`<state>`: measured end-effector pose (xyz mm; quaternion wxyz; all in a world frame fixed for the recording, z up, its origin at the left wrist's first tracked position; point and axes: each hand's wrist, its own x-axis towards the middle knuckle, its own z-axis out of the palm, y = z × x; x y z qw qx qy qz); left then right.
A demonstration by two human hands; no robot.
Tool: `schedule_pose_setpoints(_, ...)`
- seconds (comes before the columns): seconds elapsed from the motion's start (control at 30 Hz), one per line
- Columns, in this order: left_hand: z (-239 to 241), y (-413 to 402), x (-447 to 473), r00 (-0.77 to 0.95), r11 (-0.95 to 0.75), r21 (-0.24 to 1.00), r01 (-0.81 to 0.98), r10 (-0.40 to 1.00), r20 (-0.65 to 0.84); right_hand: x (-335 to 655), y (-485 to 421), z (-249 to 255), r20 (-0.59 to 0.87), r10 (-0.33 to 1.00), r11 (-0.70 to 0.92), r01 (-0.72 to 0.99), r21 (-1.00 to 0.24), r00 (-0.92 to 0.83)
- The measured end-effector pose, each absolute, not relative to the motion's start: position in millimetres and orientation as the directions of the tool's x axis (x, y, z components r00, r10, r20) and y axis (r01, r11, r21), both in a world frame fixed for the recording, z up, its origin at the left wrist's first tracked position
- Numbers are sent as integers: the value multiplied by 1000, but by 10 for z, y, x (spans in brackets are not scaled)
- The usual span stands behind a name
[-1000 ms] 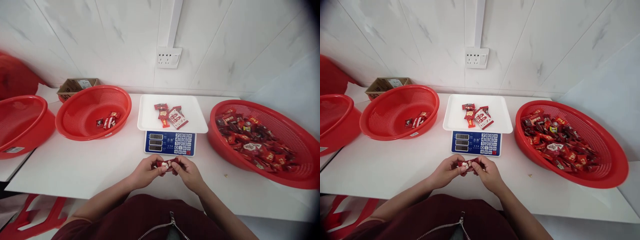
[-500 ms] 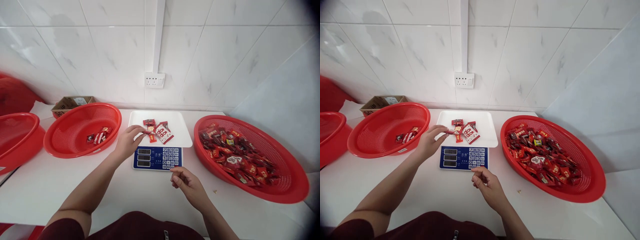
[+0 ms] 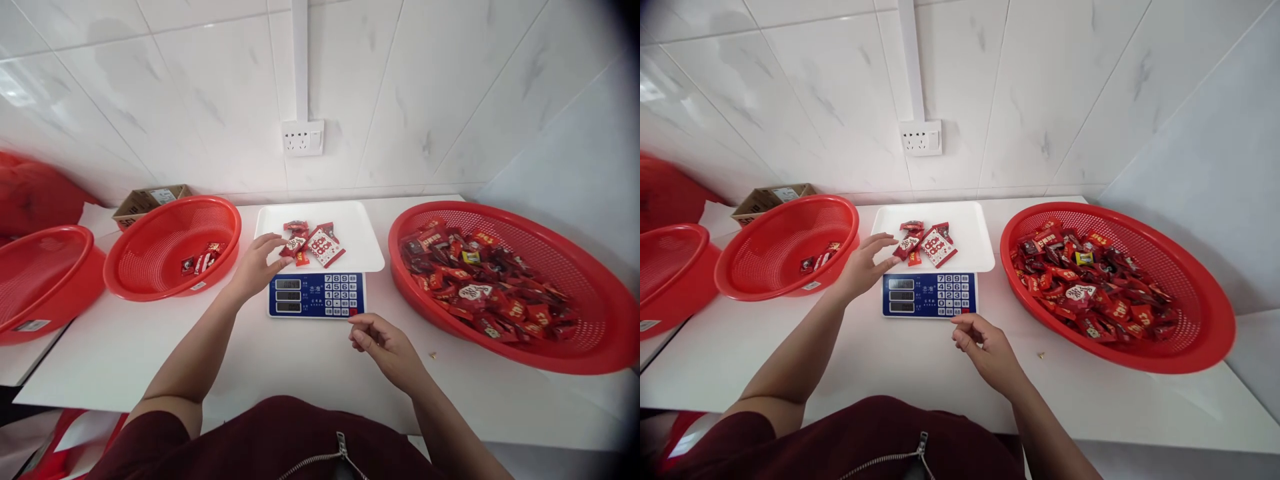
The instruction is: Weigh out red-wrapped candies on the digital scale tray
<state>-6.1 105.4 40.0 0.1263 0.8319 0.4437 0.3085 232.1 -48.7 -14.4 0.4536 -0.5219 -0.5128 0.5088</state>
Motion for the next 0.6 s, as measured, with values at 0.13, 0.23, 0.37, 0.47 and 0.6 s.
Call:
schedule_pose_setpoints(0.13,448,776,-84,239,-575,546,610,790,565,2285,-492,-183,-77,993,-68,109,-992,-88)
schedule_pose_setpoints(0.23,367,479,-46,258,-614,563,554,769,585,2230,-506,-235,-111,985,-88,171,-981,-130)
schedule_pose_setpoints(0.37,109,133,117,673,-787,460,411,602,429,2123,-495,-239,-74,973,-35,177,-984,-220)
schedule_pose_setpoints(0.47,-85,25,217,761,-796,445,411,568,314,2059,-479,-202,-48,958,7,189,-982,-283)
schedule_pose_setpoints(0.6,-206,16,230,710,-768,484,420,610,352,2087,-443,-141,-42,954,53,305,-951,-297)
